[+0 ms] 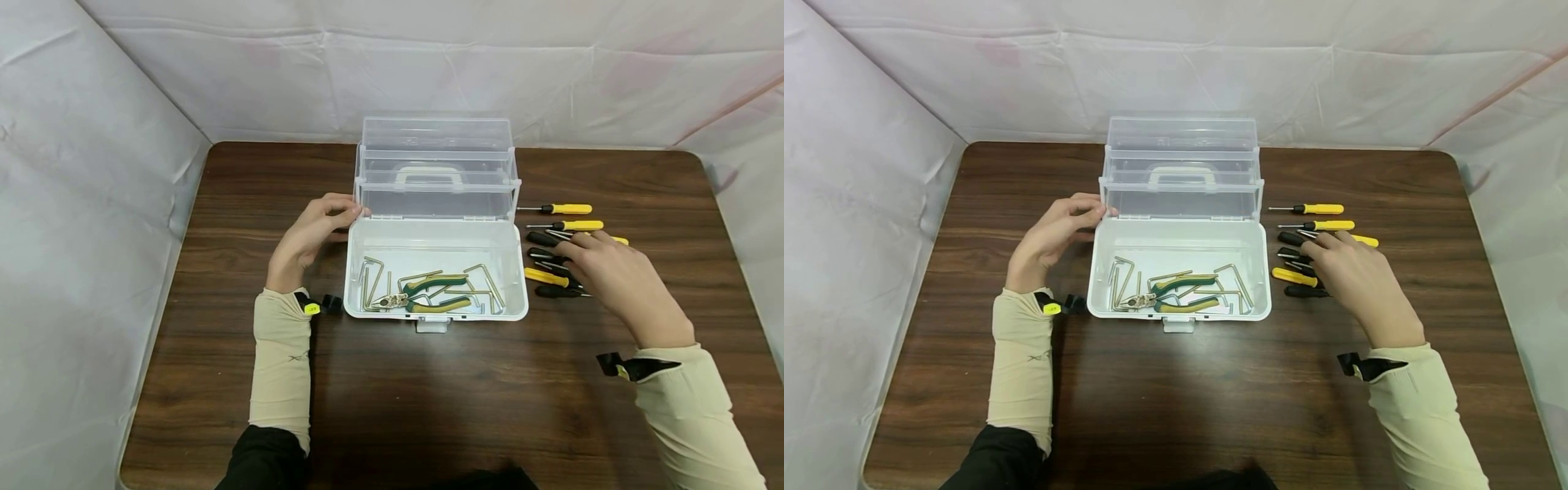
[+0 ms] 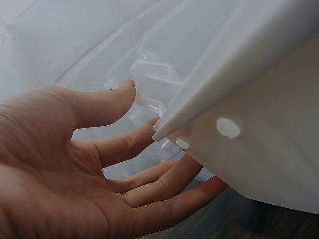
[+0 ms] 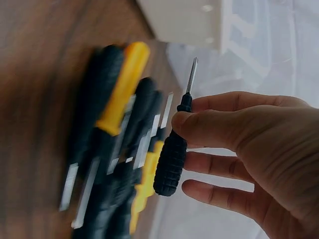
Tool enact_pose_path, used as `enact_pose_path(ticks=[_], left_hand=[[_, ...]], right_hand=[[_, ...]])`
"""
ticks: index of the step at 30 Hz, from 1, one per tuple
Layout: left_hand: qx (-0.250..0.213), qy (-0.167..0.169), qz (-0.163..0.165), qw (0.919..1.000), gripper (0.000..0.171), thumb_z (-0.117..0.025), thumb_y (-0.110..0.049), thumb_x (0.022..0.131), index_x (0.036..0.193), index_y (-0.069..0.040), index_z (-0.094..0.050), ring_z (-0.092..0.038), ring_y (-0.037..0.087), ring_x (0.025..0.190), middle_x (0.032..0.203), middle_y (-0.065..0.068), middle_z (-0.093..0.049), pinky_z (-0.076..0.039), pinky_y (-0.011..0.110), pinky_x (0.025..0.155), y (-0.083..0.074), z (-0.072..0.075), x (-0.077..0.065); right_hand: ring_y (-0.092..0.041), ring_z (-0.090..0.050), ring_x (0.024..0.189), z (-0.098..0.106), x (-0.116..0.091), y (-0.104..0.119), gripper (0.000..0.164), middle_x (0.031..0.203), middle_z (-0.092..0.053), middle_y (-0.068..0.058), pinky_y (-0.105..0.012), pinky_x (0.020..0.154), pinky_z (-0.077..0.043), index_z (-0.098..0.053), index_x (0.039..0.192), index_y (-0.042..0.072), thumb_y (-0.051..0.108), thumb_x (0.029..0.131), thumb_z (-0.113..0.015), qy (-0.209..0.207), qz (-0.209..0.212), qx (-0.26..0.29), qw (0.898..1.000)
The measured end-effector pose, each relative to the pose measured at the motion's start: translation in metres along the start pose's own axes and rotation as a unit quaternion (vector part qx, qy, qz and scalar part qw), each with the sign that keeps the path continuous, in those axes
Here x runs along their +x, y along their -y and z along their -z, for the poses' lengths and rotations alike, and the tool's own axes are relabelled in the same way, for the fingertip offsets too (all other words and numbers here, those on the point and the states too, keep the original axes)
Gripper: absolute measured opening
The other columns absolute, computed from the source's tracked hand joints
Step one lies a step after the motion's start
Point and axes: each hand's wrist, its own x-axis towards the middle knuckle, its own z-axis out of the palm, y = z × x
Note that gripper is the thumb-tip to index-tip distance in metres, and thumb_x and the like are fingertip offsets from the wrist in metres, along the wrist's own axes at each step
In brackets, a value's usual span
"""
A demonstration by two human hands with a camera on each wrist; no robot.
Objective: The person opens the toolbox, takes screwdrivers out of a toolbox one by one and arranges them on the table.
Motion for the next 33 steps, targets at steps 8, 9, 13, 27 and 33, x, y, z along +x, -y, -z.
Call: enact_pose_path(ticks=[8,9,13,27,33], left_hand=[[0.001,-0.001,0.0,1.0,0.042,-0.057,-0.025,0.109,0.135,0.006,-0.065,-0.039,0.027,0.146,0.162,0.009,-0.034,-0.046,0.057,0.112,0.0,0.001,-0.001],[0.001,-0.001,0.0,1.0,0.042,-0.057,-0.026,0.109,0.135,0.006,-0.065,-0.039,0.027,0.146,0.162,0.009,-0.034,-0.046,0.056,0.112,0.0,0.001,-0.001],[0.002,0.001,0.0,1.0,0.042,-0.056,-0.026,0.109,0.135,0.006,-0.065,-0.04,0.028,0.145,0.162,0.009,-0.035,-0.046,0.056,0.113,0.001,0.001,-0.001],[0.002,0.0,-0.004,1.0,0.041,-0.057,-0.027,0.109,0.133,0.004,-0.067,-0.041,0.028,0.144,0.161,0.008,-0.036,-0.046,0.057,0.113,0.001,0.001,0.001],[0.0,0.001,-0.002,1.0,0.041,-0.057,-0.025,0.109,0.137,0.005,-0.064,-0.044,0.028,0.142,0.161,0.009,-0.037,-0.046,0.055,0.113,0.001,0.001,0.001]], right_hand=[[-0.037,-0.067,0.098,-0.02,-0.006,-0.013,0.025,0.109,-0.072,-0.012,-0.061,0.072,-0.054,-0.074,0.109,0.008,0.0,0.086,-0.08,-0.003,-0.001,0.02,1.0],[-0.037,-0.067,0.098,-0.021,-0.006,-0.014,0.025,0.11,-0.072,-0.012,-0.061,0.073,-0.054,-0.074,0.109,0.008,0.0,0.086,-0.08,-0.003,-0.001,0.022,1.0],[-0.037,-0.067,0.097,-0.023,-0.006,-0.015,0.026,0.11,-0.073,-0.011,-0.061,0.072,-0.054,-0.074,0.11,0.009,0.001,0.086,-0.082,-0.006,-0.001,0.017,1.0],[-0.038,-0.067,0.095,-0.023,-0.002,-0.019,0.026,0.103,-0.071,-0.01,-0.061,0.071,-0.053,-0.074,0.111,0.01,0.003,0.087,-0.082,0.0,-0.009,0.018,1.0],[-0.037,-0.069,0.099,-0.02,0.005,-0.016,0.029,0.109,-0.072,-0.014,-0.06,0.077,-0.054,-0.074,0.114,0.01,0.001,0.087,-0.081,-0.012,-0.025,0.071,0.997]])
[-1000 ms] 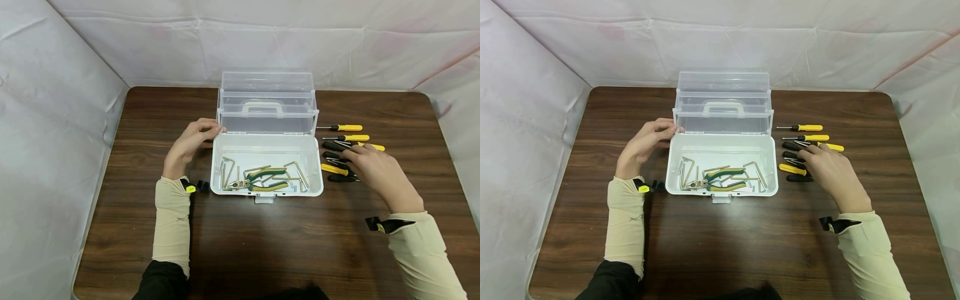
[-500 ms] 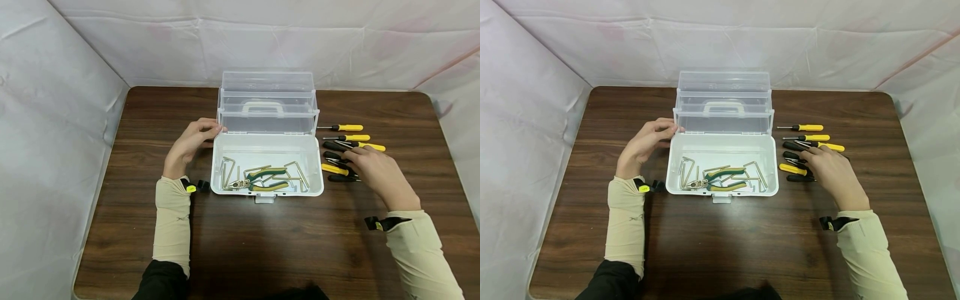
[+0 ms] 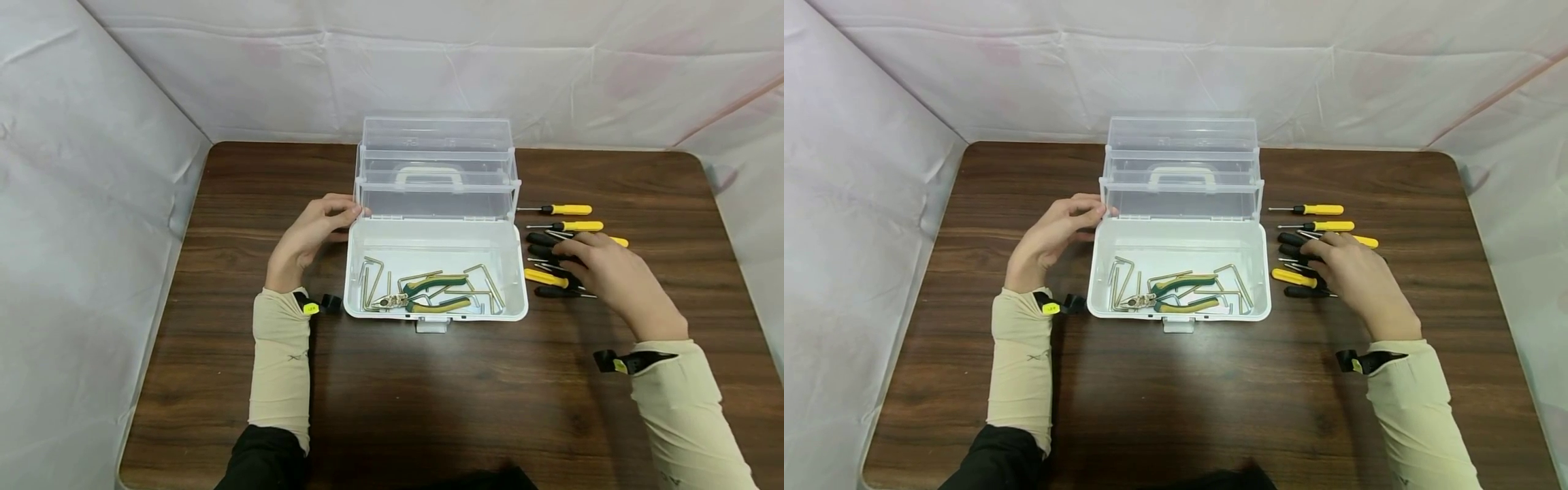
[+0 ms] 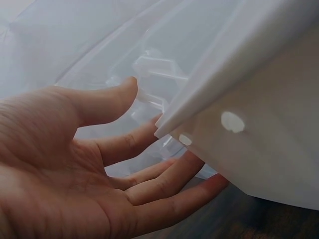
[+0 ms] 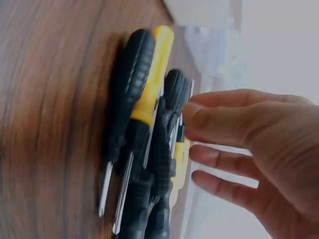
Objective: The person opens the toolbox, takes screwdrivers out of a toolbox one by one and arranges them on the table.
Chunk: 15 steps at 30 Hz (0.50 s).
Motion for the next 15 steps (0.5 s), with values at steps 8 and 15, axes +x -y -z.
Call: enact_pose_path(ticks=[8,15], left_hand=[[-0.012,-0.004,0.013,0.9998,0.055,-0.058,-0.023,0.108,0.156,-0.003,-0.043,-0.049,0.029,0.138,0.163,0.013,-0.037,-0.043,0.051,0.118,-0.001,0.003,0.002],[-0.018,-0.003,0.004,0.9998,0.063,-0.042,-0.038,0.113,0.165,-0.01,-0.023,-0.037,0.036,0.152,0.169,0.015,-0.028,-0.037,0.057,0.122,-0.005,0.004,-0.001]], right_hand=[[-0.014,-0.061,0.097,-0.002,0.015,0.018,0.028,0.121,-0.07,-0.011,-0.038,0.083,-0.053,-0.069,0.131,0.009,0.018,0.105,-0.063,-0.059,-0.063,0.152,0.985],[0.0,-0.06,0.115,-0.008,0.036,0.046,0.045,0.143,-0.061,-0.011,-0.009,0.09,-0.048,-0.056,0.147,0.012,0.036,0.109,-0.054,-0.091,-0.156,0.357,0.916]])
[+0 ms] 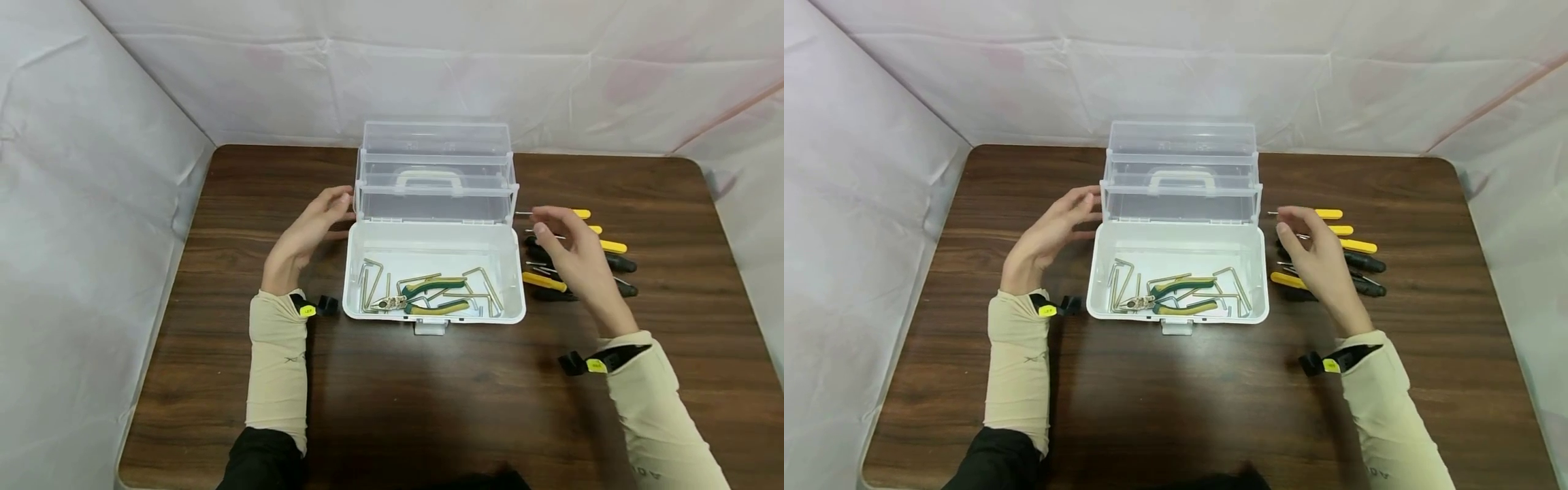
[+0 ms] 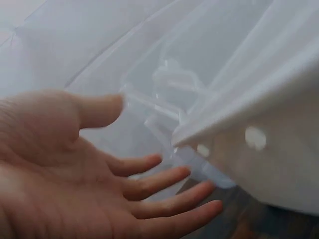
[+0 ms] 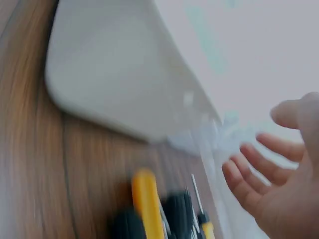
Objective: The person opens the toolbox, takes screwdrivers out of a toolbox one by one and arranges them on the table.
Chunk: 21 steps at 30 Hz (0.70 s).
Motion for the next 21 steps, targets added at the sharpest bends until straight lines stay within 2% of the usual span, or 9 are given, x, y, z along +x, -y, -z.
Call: enact_pose_path(ticks=[2,4,6,8,10,13,16,19,21], left_hand=[[-0.008,-0.009,0.007,0.9999,0.067,-0.036,-0.046,0.112,0.166,-0.01,-0.018,-0.034,0.036,0.155,0.171,0.013,-0.024,-0.036,0.057,0.122,-0.002,-0.001,-0.001],[-0.012,-0.015,0.018,0.9996,0.074,-0.031,-0.053,0.111,0.168,-0.01,-0.014,-0.031,0.037,0.156,0.173,0.011,-0.02,-0.034,0.058,0.123,-0.004,-0.001,-0.001],[-0.023,-0.018,0.035,0.9989,0.079,-0.028,-0.06,0.109,0.168,-0.011,-0.01,-0.028,0.036,0.157,0.175,0.01,-0.017,-0.031,0.058,0.124,-0.007,-0.001,-0.001],[-0.034,-0.018,0.047,0.9982,0.084,-0.026,-0.064,0.107,0.169,-0.011,-0.006,-0.026,0.037,0.158,0.176,0.009,-0.014,-0.029,0.057,0.126,-0.011,-0.001,0.002],[-0.048,-0.017,0.054,0.9973,0.087,-0.026,-0.066,0.106,0.169,-0.012,-0.002,-0.023,0.038,0.158,0.176,0.01,-0.011,-0.027,0.057,0.126,-0.016,-0.001,0.005],[-0.052,-0.013,0.057,0.997,0.086,-0.029,-0.065,0.106,0.169,-0.012,-0.003,-0.024,0.038,0.157,0.176,0.012,-0.011,-0.027,0.055,0.127,-0.023,-0.002,0.009],[-0.043,-0.011,0.06,0.9972,0.081,-0.032,-0.061,0.108,0.167,-0.008,-0.019,-0.03,0.038,0.154,0.173,0.014,-0.02,-0.03,0.052,0.126,-0.028,-0.004,0.014],[-0.035,-0.005,0.063,0.9974,0.074,-0.033,-0.056,0.11,0.161,-0.003,-0.032,-0.035,0.038,0.149,0.168,0.016,-0.028,-0.031,0.05,0.125,-0.03,-0.006,0.018],[-0.032,-0.002,0.066,0.9973,0.072,-0.033,-0.053,0.111,0.161,-0.001,-0.033,-0.034,0.038,0.15,0.167,0.018,-0.029,-0.03,0.049,0.126,-0.03,-0.005,0.019]], right_hand=[[-0.01,-0.06,0.123,-0.007,0.006,0.008,0.053,0.15,-0.054,-0.011,-0.017,0.098,-0.052,-0.05,0.152,0.012,0.042,0.109,-0.052,0.009,-0.031,0.047,0.998],[-0.02,-0.054,0.135,-0.013,0.014,0.016,0.063,0.159,-0.046,-0.01,-0.029,0.109,-0.05,-0.042,0.157,0.013,0.05,0.108,-0.05,0.026,-0.066,0.094,0.993],[-0.028,-0.046,0.145,-0.016,0.023,0.024,0.072,0.165,-0.037,-0.013,-0.041,0.119,-0.043,-0.032,0.163,0.013,0.056,0.107,-0.047,0.044,-0.098,0.14,0.984],[-0.031,-0.036,0.153,-0.018,0.033,0.032,0.082,0.17,-0.027,-0.015,-0.049,0.126,-0.033,-0.021,0.166,0.012,0.06,0.105,-0.047,0.068,-0.129,0.198,0.969],[-0.033,-0.029,0.157,-0.018,0.042,0.038,0.088,0.173,-0.021,-0.017,-0.05,0.13,-0.024,-0.013,0.168,0.013,0.063,0.104,-0.047,0.091,-0.154,0.24,0.954],[-0.033,-0.023,0.16,-0.018,0.052,0.044,0.088,0.175,-0.018,-0.014,-0.049,0.132,-0.017,-0.016,0.169,0.017,0.066,0.102,-0.048,0.122,-0.185,0.273,0.936],[-0.031,-0.025,0.159,-0.02,0.06,0.046,0.082,0.172,-0.026,-0.013,-0.048,0.132,-0.017,-0.027,0.167,0.019,0.065,0.102,-0.049,0.136,-0.208,0.272,0.93],[-0.029,-0.033,0.153,-0.021,0.066,0.046,0.081,0.164,-0.037,-0.012,-0.046,0.131,-0.02,-0.031,0.165,0.015,0.062,0.103,-0.052,0.141,-0.229,0.271,0.924],[-0.026,-0.038,0.147,-0.021,0.069,0.047,0.08,0.157,-0.043,-0.009,-0.044,0.13,-0.022,-0.029,0.164,0.011,0.058,0.104,-0.054,0.149,-0.237,0.268,0.922]])
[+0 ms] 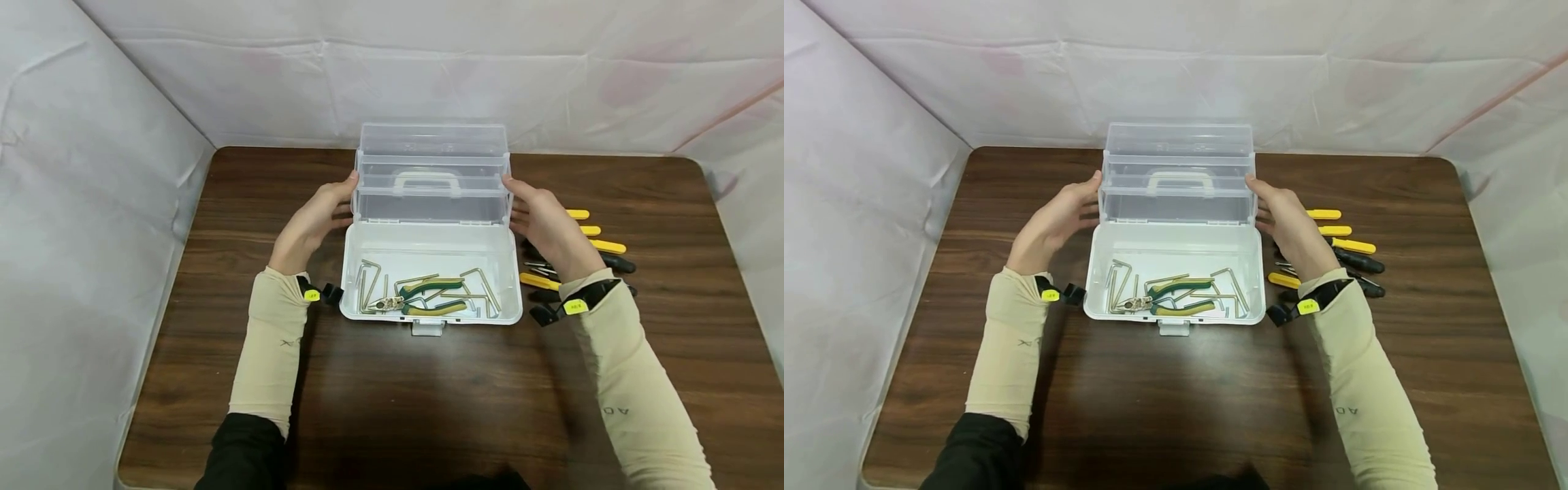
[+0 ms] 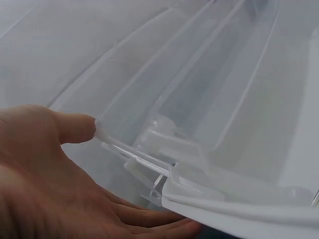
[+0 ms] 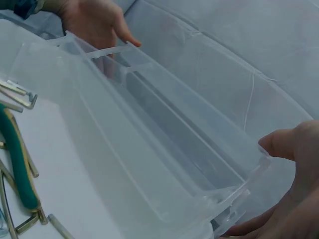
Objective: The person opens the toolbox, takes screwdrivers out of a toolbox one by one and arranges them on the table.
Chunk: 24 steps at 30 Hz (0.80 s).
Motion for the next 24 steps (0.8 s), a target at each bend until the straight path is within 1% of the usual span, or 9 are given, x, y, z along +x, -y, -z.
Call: enact_pose_path(ticks=[3,6,8,10,13,16,19,22,24], left_hand=[[-0.002,0.0,0.001,1.0,0.071,-0.037,-0.05,0.111,0.163,-0.003,-0.028,-0.031,0.035,0.153,0.169,0.016,-0.026,-0.028,0.048,0.127,0.0,0.002,0.0],[-0.008,-0.012,-0.005,0.9999,0.072,-0.042,-0.048,0.11,0.165,-0.004,-0.025,-0.031,0.032,0.154,0.17,0.012,-0.026,-0.029,0.046,0.127,0.0,0.003,-0.001],[-0.01,-0.025,-0.011,0.9996,0.071,-0.046,-0.049,0.109,0.163,-0.005,-0.03,-0.035,0.03,0.151,0.168,0.01,-0.03,-0.031,0.044,0.126,0.002,0.002,-0.002],[-0.01,-0.037,-0.02,0.9991,0.07,-0.048,-0.049,0.108,0.162,-0.006,-0.034,-0.039,0.029,0.148,0.165,0.009,-0.033,-0.032,0.043,0.126,0.004,0.002,-0.003],[-0.008,-0.048,-0.036,0.9982,0.069,-0.05,-0.049,0.107,0.16,-0.008,-0.037,-0.043,0.028,0.146,0.163,0.009,-0.038,-0.033,0.043,0.125,0.007,0.001,-0.004],[-0.005,-0.05,-0.06,0.9969,0.069,-0.049,-0.048,0.107,0.161,-0.008,-0.036,-0.042,0.029,0.146,0.164,0.011,-0.039,-0.032,0.046,0.125,0.011,0.002,-0.004],[-0.007,-0.046,-0.089,0.9949,0.069,-0.049,-0.046,0.106,0.161,-0.007,-0.035,-0.039,0.03,0.149,0.164,0.013,-0.039,-0.032,0.05,0.125,0.015,0.002,-0.005],[-0.006,-0.041,-0.115,0.9925,0.071,-0.048,-0.045,0.106,0.163,-0.006,-0.031,-0.034,0.028,0.153,0.167,0.013,-0.033,-0.031,0.051,0.125,0.018,0.001,-0.007],[-0.007,-0.042,-0.129,0.9908,0.073,-0.048,-0.044,0.105,0.164,-0.005,-0.028,-0.032,0.027,0.155,0.169,0.013,-0.031,-0.03,0.051,0.125,0.02,0.001,-0.008]], right_hand=[[-0.022,-0.044,0.138,0.001,0.003,0.003,0.076,0.147,-0.049,-0.005,-0.042,0.127,-0.026,-0.029,0.162,0.007,0.05,0.105,-0.055,0.009,-0.005,0.002,1.0],[-0.019,-0.05,0.13,0.001,0.004,0.005,0.068,0.136,-0.056,-0.001,-0.039,0.122,-0.031,-0.035,0.157,0.004,0.044,0.106,-0.056,0.011,-0.003,0.005,1.0],[-0.018,-0.052,0.127,0.0,0.005,0.005,0.063,0.13,-0.058,0.002,-0.038,0.117,-0.034,-0.039,0.153,0.004,0.042,0.106,-0.056,0.005,0.0,0.007,1.0],[-0.018,-0.052,0.127,-0.001,0.004,0.005,0.06,0.128,-0.058,0.004,-0.036,0.114,-0.036,-0.041,0.152,0.004,0.04,0.106,-0.056,0.001,0.006,0.006,1.0],[-0.019,-0.048,0.131,-0.002,0.003,0.004,0.058,0.132,-0.053,0.005,-0.035,0.113,-0.036,-0.04,0.152,0.006,0.037,0.105,-0.056,-0.002,0.017,0.006,1.0],[-0.02,-0.043,0.136,-0.002,0.0,0.003,0.057,0.138,-0.05,0.005,-0.035,0.114,-0.034,-0.04,0.153,0.007,0.035,0.105,-0.055,0.0,0.036,0.003,0.999],[-0.02,-0.038,0.141,-0.002,-0.003,0.001,0.059,0.152,-0.045,-0.001,-0.041,0.119,-0.029,-0.039,0.157,0.008,0.033,0.106,-0.054,0.007,0.064,0.002,0.998],[-0.022,-0.033,0.148,-0.001,-0.006,-0.003,0.063,0.164,-0.034,-0.007,-0.048,0.124,-0.023,-0.033,0.162,0.009,0.031,0.106,-0.052,0.014,0.094,0.003,0.995],[-0.024,-0.03,0.151,-0.001,-0.008,-0.007,0.066,0.169,-0.028,-0.01,-0.051,0.127,-0.02,-0.029,0.164,0.01,0.03,0.106,-0.052,0.016,0.114,0.003,0.993]])
